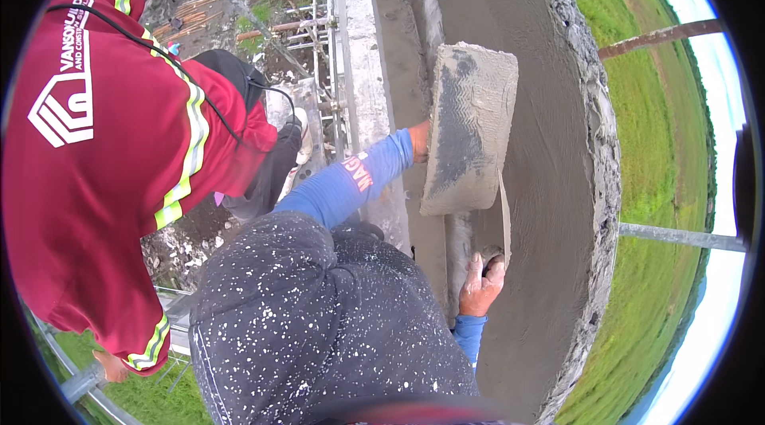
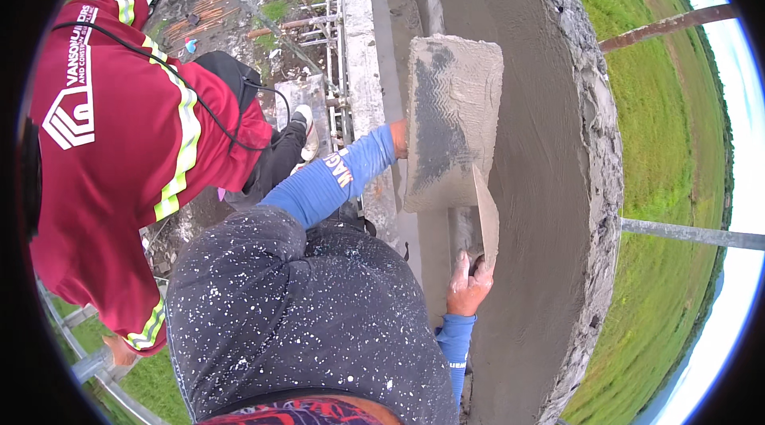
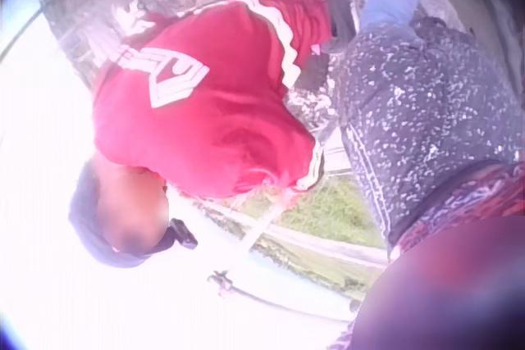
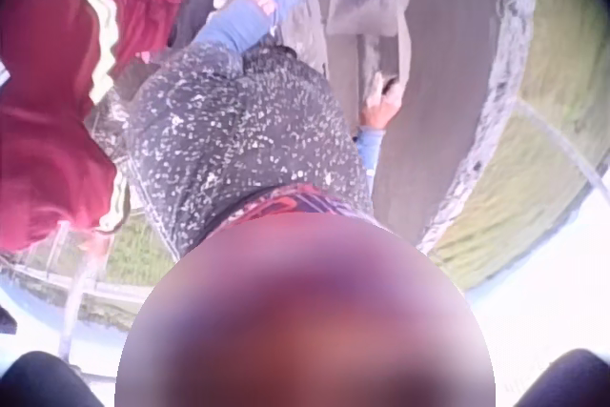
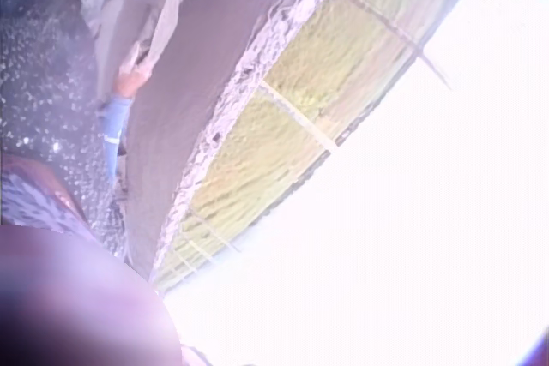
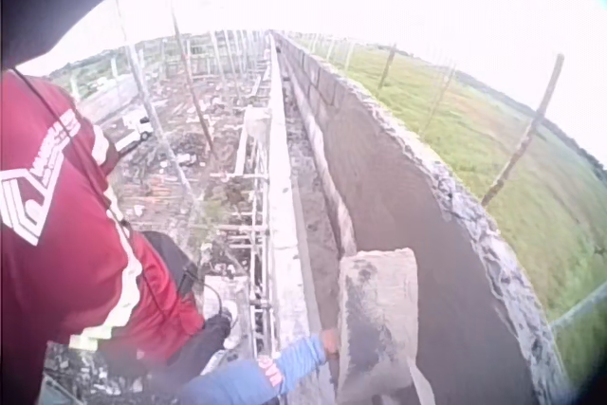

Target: The person scoops wet cement with a trowel and applies it to a curved wall surface, then smooths it with a wooden float. The person repeats this cycle, progressively covering more of the wall area.

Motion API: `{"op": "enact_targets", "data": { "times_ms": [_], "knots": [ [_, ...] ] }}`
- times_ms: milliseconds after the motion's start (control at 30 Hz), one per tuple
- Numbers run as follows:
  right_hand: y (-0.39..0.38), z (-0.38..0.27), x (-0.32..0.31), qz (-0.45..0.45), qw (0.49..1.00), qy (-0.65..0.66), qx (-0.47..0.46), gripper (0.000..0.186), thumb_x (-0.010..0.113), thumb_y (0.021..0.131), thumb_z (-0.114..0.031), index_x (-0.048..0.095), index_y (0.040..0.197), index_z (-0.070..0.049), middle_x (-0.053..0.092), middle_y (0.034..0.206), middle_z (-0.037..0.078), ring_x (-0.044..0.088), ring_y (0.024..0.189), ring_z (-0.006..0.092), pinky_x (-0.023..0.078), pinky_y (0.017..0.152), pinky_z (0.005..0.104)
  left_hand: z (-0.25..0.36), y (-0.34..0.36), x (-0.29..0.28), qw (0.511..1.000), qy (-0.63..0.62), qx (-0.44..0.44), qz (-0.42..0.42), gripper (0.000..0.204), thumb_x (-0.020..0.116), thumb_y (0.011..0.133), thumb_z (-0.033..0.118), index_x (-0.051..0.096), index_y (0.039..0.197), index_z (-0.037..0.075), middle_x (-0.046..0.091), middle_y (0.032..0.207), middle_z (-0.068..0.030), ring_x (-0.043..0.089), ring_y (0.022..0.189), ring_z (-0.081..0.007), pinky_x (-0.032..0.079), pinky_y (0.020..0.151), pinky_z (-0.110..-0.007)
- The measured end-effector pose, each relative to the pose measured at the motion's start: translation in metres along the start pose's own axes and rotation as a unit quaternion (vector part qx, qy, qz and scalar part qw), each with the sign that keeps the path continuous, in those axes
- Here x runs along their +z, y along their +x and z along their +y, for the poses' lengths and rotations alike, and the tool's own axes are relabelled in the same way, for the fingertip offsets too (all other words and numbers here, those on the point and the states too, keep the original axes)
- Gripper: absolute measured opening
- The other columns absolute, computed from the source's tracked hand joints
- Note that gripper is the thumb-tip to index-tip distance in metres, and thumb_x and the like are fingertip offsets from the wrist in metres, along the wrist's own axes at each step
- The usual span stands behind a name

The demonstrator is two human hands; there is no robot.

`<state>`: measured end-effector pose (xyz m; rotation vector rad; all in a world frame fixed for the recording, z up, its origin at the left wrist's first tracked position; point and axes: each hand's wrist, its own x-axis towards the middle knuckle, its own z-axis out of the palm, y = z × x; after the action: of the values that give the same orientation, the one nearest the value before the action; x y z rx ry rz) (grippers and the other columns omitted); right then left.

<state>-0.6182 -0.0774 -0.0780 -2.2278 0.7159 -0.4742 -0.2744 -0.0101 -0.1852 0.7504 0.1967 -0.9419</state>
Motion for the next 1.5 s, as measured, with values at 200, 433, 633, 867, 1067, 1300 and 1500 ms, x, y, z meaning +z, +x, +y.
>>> {"op": "enact_targets", "data": {
  "times_ms": [200, 433, 633, 867, 1067, 1300, 1500],
  "knots": [
    [0.027, -0.011, 0.023, -0.038, 0.998, 0.039, -0.013, 0.015, 0.070, 0.099, -0.010, 0.061, 0.098, 0.002, 0.063, 0.078, 0.007, 0.060, 0.068, 0.0163, 0.049, 0.064, 0.0323, 0.007, 0.008, -0.019, 1.000, -0.006, 0.001, 0.023, 0.038, 0.058, 0.107, 0.032, 0.058, 0.137, 0.009, 0.066, 0.131, -0.0093, 0.064, 0.119, -0.0272, 0.055, 0.101, -0.047],
    [0.039, -0.006, 0.005, -0.090, 0.993, 0.032, -0.063, 0.028, 0.076, 0.085, -0.008, 0.068, 0.111, 0.001, 0.069, 0.096, 0.018, 0.068, 0.088, 0.0396, 0.054, 0.080, 0.0437, 0.021, 0.015, -0.065, 0.998, 0.047, 0.025, 0.035, 0.039, 0.057, 0.107, 0.034, 0.058, 0.137, 0.009, 0.066, 0.132, -0.0094, 0.063, 0.120, -0.0279, 0.054, 0.102, -0.048],
    [-0.019, 0.038, -0.026, -0.026, 0.998, -0.058, 0.015, 0.033, 0.070, 0.098, -0.033, 0.061, 0.116, -0.007, 0.066, 0.104, 0.015, 0.066, 0.099, 0.0413, 0.052, 0.082, 0.0531, 0.049, 0.073, -0.009, 0.987, 0.159, 0.012, -0.017, 0.040, 0.057, 0.107, 0.035, 0.058, 0.137, 0.009, 0.065, 0.133, -0.0096, 0.063, 0.121, -0.0285, 0.053, 0.103, -0.048],
    [-0.112, 0.085, -0.016, 0.045, 0.975, -0.103, 0.191, 0.032, 0.069, 0.098, -0.032, 0.062, 0.119, -0.009, 0.068, 0.110, 0.016, 0.067, 0.103, 0.0417, 0.053, 0.084, 0.0532, 0.057, 0.093, 0.020, 0.973, 0.228, 0.033, 0.008, 0.041, 0.056, 0.107, 0.037, 0.058, 0.138, 0.009, 0.065, 0.134, -0.0097, 0.062, 0.122, -0.0292, 0.053, 0.105, -0.049],
    [-0.160, 0.105, -0.010, 0.032, 0.962, -0.110, 0.246, 0.033, 0.069, 0.099, -0.030, 0.062, 0.124, -0.010, 0.071, 0.110, 0.018, 0.068, 0.102, 0.0440, 0.053, 0.086, 0.0534, 0.054, 0.087, 0.033, 0.970, 0.241, 0.042, 0.013, 0.043, 0.055, 0.108, 0.038, 0.059, 0.138, 0.009, 0.065, 0.135, -0.0099, 0.062, 0.123, -0.0298, 0.052, 0.106, -0.049],
    [-0.159, 0.105, -0.006, 0.034, 0.959, -0.088, 0.268, 0.032, 0.067, 0.099, -0.035, 0.061, 0.121, -0.013, 0.073, 0.111, 0.015, 0.068, 0.107, 0.0421, 0.053, 0.088, 0.0555, 0.059, 0.092, 0.032, 0.969, 0.241, 0.051, 0.011, 0.044, 0.054, 0.108, 0.040, 0.059, 0.139, 0.009, 0.065, 0.136, -0.0100, 0.061, 0.124, -0.0305, 0.051, 0.107, -0.050],
    [-0.151, 0.108, -0.007, 0.003, 0.958, -0.092, 0.273, 0.037, 0.068, 0.098, -0.034, 0.062, 0.126, -0.010, 0.072, 0.117, 0.018, 0.067, 0.109, 0.0429, 0.053, 0.091, 0.0543, 0.107, 0.074, 0.003, 0.980, 0.184, 0.081, -0.006, 0.045, 0.054, 0.108, 0.042, 0.059, 0.139, 0.009, 0.065, 0.137, -0.0102, 0.061, 0.124, -0.0312, 0.051, 0.108, -0.050]
  ]
}}
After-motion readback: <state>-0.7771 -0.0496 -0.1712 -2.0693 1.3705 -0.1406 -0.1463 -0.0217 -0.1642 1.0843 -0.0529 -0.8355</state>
